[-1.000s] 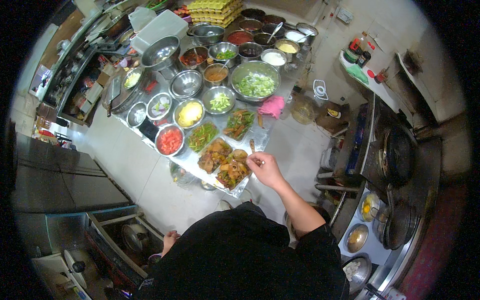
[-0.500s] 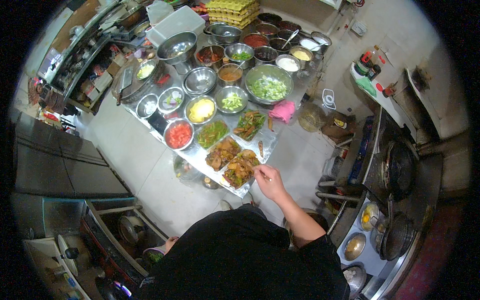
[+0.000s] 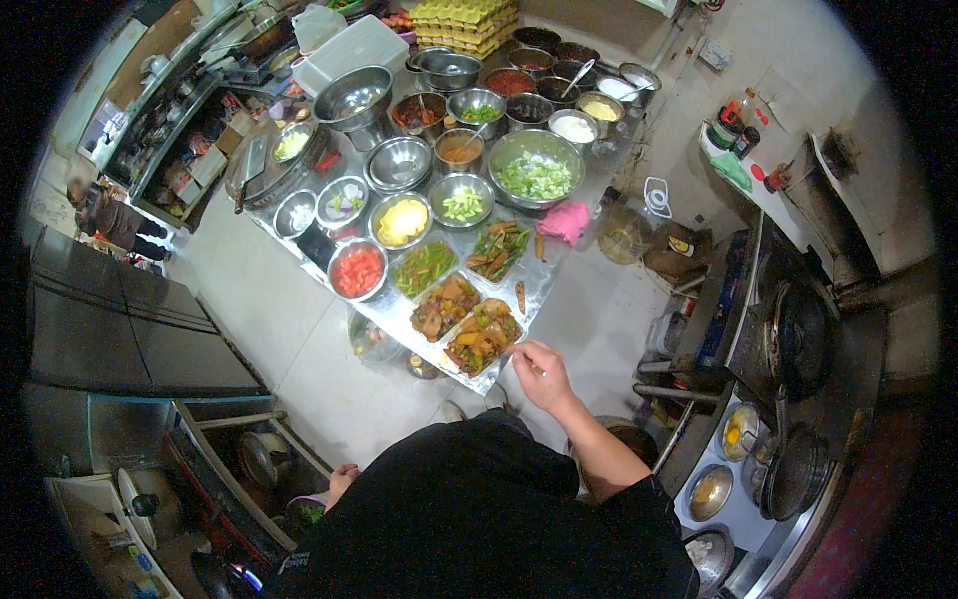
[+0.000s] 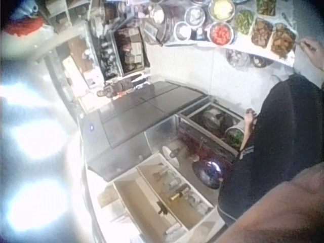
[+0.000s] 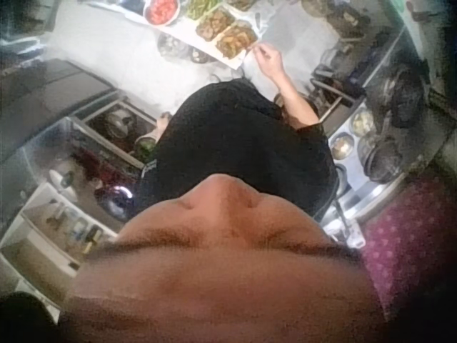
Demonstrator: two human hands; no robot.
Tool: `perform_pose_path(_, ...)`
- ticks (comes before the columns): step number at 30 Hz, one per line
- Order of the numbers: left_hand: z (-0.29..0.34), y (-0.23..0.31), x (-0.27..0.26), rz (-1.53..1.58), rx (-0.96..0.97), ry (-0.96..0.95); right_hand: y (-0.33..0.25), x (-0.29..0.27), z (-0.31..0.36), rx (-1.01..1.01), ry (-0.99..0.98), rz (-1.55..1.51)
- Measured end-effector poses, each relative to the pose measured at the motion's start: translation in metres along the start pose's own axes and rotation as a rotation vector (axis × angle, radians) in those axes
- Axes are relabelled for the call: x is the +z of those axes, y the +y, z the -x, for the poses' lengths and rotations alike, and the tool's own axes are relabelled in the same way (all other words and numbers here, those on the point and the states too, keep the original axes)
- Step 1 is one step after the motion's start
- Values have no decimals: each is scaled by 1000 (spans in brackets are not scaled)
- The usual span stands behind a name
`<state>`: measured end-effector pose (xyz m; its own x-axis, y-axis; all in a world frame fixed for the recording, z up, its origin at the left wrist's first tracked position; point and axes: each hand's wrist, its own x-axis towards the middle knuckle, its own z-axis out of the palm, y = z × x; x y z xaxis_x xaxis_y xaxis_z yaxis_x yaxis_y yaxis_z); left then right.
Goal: The person cooks a beaten egg in a small frying pan on a gas stove, using a wooden spatula to fold and flip the egg. After removing the cooked egg, the person places a wok on the burner, adds oil, and prepares to cook further.
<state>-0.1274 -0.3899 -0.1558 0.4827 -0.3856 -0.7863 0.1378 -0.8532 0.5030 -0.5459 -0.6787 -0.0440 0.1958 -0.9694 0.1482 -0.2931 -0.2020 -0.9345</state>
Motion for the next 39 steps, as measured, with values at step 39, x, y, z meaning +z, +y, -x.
perform_pose_path(39, -3, -6, 2, -110, 104, -25, 28, -15, -5, -13, 158, -2)
